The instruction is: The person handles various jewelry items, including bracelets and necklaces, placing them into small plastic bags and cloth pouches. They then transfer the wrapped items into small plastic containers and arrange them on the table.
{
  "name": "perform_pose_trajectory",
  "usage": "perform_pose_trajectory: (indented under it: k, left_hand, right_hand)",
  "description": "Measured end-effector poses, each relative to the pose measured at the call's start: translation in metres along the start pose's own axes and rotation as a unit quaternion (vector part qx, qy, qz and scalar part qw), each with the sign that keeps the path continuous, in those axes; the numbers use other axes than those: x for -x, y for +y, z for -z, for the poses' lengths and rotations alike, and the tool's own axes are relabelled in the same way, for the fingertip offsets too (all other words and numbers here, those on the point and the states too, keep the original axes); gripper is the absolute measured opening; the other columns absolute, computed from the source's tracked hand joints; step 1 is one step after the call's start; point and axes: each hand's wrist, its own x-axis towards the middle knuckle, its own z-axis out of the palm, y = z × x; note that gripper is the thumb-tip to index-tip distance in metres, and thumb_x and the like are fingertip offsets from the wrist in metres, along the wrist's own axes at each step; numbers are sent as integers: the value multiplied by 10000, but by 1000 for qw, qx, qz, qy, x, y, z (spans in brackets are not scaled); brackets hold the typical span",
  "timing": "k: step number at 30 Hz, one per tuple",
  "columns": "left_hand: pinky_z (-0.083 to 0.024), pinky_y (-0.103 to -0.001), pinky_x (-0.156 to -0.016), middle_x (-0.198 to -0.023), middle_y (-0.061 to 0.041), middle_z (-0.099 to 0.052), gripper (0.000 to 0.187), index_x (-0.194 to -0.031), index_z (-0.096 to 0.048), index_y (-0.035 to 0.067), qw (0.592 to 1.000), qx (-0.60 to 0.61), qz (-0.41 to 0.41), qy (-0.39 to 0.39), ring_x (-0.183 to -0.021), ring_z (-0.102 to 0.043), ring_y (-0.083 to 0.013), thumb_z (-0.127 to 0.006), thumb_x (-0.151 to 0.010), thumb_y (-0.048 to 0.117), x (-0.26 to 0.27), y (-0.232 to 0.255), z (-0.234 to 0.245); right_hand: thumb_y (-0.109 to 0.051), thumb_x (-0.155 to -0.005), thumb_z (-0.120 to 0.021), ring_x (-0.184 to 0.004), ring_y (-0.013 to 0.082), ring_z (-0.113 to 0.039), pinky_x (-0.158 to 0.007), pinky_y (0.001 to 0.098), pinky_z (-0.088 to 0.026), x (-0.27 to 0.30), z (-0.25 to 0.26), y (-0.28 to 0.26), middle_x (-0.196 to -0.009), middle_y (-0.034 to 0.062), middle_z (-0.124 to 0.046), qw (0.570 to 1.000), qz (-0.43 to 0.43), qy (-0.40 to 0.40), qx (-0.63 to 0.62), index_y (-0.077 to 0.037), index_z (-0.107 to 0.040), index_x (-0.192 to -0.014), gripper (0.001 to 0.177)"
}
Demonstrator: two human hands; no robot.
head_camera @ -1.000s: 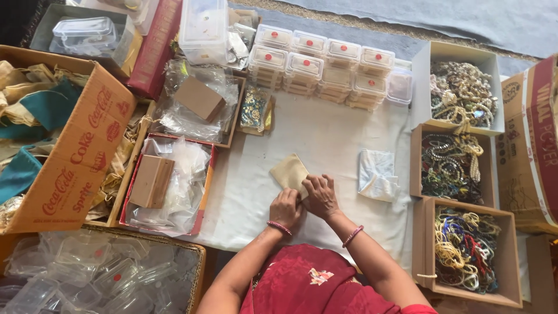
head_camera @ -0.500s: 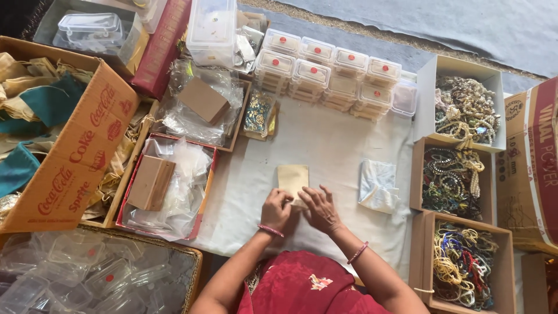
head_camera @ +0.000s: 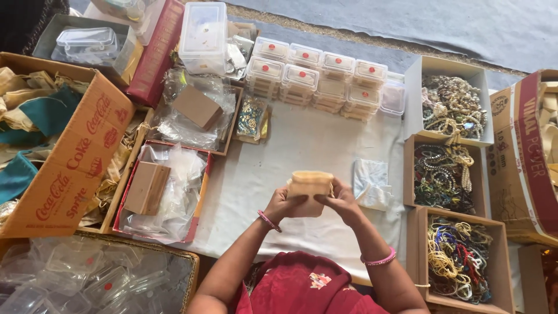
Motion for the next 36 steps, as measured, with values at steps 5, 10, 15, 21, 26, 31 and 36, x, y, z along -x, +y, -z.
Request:
perform_pose_trajectory:
  k: [5,10,15,21,26,31,36]
  left_hand:
    - [-604,-310,-855,-1122,-52,-742,329,-1252,-663,13,996,83,18,35,-1007,-716,-125,-667,-994,218,-6,9,-11]
    - [-598,-308,-879,-1132,-39,-731,317,-1265,-660,36,998,27,33,35,-1034,-695,-116,-649,-1005,218,-3,20,-9]
    - [-595,-324,-907,-1144,-106,-720,177,-1163,-680,35,998,34,48,15,-1038,-695,-151,-664,-991,74,1,18,3]
    - [-603,-324,-921,-1267,-149,-706,210,-833,-698,-9,998,52,15,26,-1061,-700,-201,-532,-824,-137,9,41,-3]
    - [-617,-325,-900,-1217,-161,-716,274,-805,-711,-17,995,43,65,64,-1012,-720,-228,-463,-818,-133,0,22,4]
    - [-624,-364,-807,-1100,-197,-708,243,-887,-707,16,981,90,132,110,-916,-714,-262,-479,-924,-58,7,32,7]
    - [-550,-288,-711,-1016,-90,-703,165,-933,-654,14,906,-116,-163,374,-821,-658,-170,-509,-907,-59,89,63,52]
  right_hand:
    - [-81,-930,-749,-974,108,-679,-872,293,-564,0,18,49,-1073,66,-752,999,-5,22,-24,24,-701,-1226,318]
    - [-116,-899,-764,-947,114,-683,-845,301,-570,-3,14,52,-1045,51,-753,999,-12,21,-42,-15,-721,-1147,271]
    - [107,-827,-588,-1031,177,-652,-853,298,-570,-9,34,81,-1173,86,-649,986,-11,-44,-158,38,-748,-1045,279]
    - [-7,-857,-537,-1235,214,-599,-1089,332,-440,9,17,49,-1313,113,-616,991,87,-6,100,-10,-773,-1041,300]
    - [-234,-687,-843,-1117,329,-606,-1070,468,-344,33,-35,-19,-1197,138,-632,841,303,-26,447,-2,-676,-1115,514]
    - [-210,-786,-844,-982,265,-717,-931,417,-530,27,-8,39,-994,64,-749,806,296,50,511,-87,-715,-1034,305]
    - [-207,-842,-845,-888,246,-681,-812,378,-516,31,40,73,-955,132,-733,879,65,204,427,-41,-730,-1070,305]
